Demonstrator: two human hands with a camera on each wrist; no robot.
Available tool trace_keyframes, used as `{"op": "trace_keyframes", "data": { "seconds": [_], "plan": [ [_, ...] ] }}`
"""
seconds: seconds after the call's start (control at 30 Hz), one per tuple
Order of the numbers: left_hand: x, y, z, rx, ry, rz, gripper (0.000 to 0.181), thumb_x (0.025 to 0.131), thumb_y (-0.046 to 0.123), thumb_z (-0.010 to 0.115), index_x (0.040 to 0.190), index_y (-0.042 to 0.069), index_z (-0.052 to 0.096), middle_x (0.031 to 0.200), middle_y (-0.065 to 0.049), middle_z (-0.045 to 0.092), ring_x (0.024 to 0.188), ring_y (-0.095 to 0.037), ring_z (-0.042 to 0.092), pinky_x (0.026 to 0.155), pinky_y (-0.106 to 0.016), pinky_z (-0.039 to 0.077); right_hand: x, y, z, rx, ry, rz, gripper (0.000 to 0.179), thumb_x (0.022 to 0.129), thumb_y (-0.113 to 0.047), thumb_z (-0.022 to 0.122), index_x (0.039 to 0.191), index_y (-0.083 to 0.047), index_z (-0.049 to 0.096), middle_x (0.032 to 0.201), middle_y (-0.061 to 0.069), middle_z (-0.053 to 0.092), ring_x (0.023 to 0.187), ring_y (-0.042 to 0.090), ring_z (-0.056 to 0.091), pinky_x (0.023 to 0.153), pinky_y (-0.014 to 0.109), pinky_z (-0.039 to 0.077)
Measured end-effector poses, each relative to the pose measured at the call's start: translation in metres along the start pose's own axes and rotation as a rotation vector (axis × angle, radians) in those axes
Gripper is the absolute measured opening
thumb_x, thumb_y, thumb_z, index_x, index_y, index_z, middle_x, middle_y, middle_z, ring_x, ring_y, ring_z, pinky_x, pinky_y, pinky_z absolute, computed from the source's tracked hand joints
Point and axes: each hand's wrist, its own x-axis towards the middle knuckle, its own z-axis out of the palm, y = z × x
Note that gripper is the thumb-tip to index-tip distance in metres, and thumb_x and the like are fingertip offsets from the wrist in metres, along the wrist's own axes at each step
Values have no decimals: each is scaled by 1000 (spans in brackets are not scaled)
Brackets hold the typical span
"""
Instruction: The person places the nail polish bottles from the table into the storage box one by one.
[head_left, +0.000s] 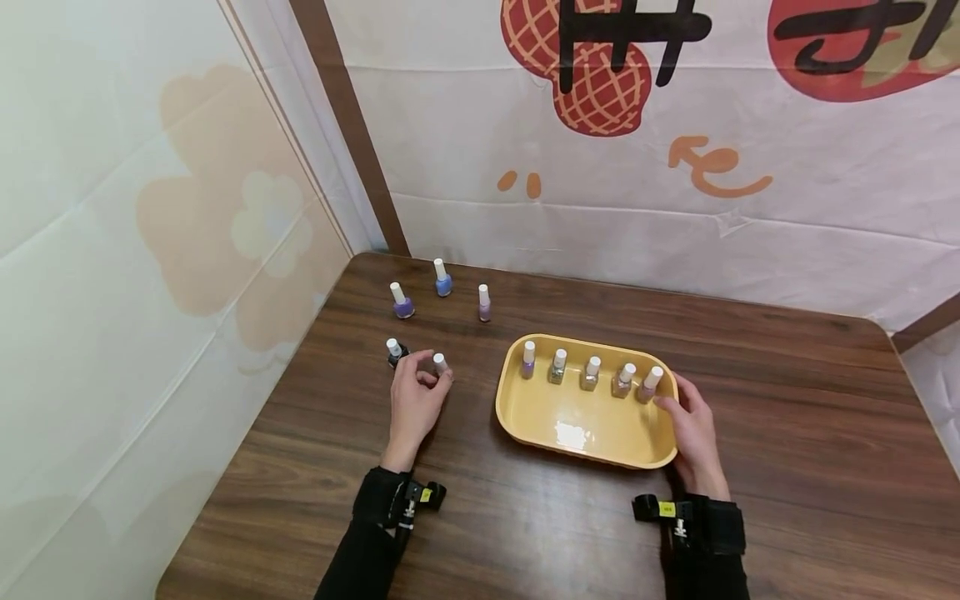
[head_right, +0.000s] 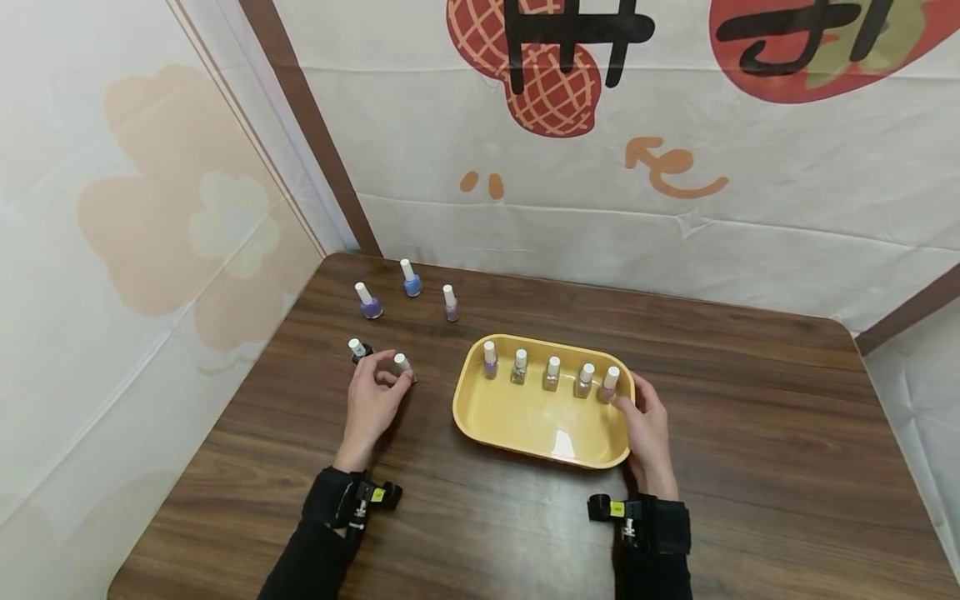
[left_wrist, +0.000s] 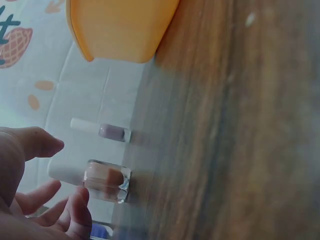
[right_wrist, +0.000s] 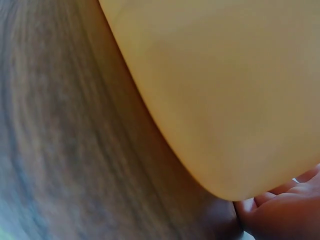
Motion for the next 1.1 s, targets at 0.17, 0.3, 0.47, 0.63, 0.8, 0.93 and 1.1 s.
{"op": "trace_keyframes", "data": {
  "seconds": [0.17, 0.3, 0.47, 0.63, 0.8, 0.93, 1.1],
  "plan": [
    [7, -5, -1, 31, -61, -50, 41, 85, 16, 71, 122, 4, 58, 110, -15, 59, 80, -24, 64, 68, -26, 43, 1, 1, 1, -5, 8, -4, 53, 95, -6, 49, 146, -8, 37, 145, 5, 38, 114, 9, 45, 83, 9, 45],
    [11, -8, -4, 39, -86, -73, 36, 85, 18, 71, 118, 5, 60, 103, -13, 64, 78, -23, 66, 65, -26, 44, 0, 2, 3, -2, 0, -21, 52, 95, -7, 49, 145, -7, 37, 138, 3, 41, 112, 9, 46, 83, 10, 45],
    [13, -8, -4, 68, -99, -87, 33, 85, 19, 71, 115, 7, 62, 100, -11, 67, 75, -21, 65, 63, -25, 44, -1, 1, 3, -12, 11, -23, 51, 95, -8, 50, 145, -7, 38, 129, -3, 44, 109, 7, 47, 82, 10, 45],
    [13, -9, -3, 71, -111, -80, 31, 86, 19, 70, 113, 6, 62, 103, -12, 65, 71, -18, 63, 59, -23, 44, 0, 2, 2, -16, 26, -14, 51, 95, -7, 50, 145, -8, 39, 127, -5, 45, 107, 6, 47, 81, 10, 46],
    [14, -9, -3, 87, -99, -33, 25, 87, 15, 69, 109, 4, 63, 101, -13, 65, 66, -14, 59, 57, -21, 42, -1, 0, 1, -23, 26, -3, 50, 95, -9, 50, 145, -9, 39, 132, -2, 43, 109, 7, 47, 81, 10, 46],
    [15, -7, -4, 111, -127, -50, 26, 89, 19, 68, 111, 6, 64, 103, -12, 66, 70, -16, 60, 60, -23, 43, -1, -1, 0, -31, 25, 2, 51, 96, -11, 51, 145, -9, 39, 136, 1, 42, 110, 7, 47, 82, 9, 46],
    [16, -4, -5, 135, -149, -75, 27, 91, 22, 67, 112, 7, 64, 102, -12, 67, 71, -17, 61, 59, -24, 44, 0, -1, 1, -23, 27, 5, 50, 96, -10, 50, 145, -9, 39, 141, 3, 40, 112, 8, 46, 82, 8, 45]
  ]
}}
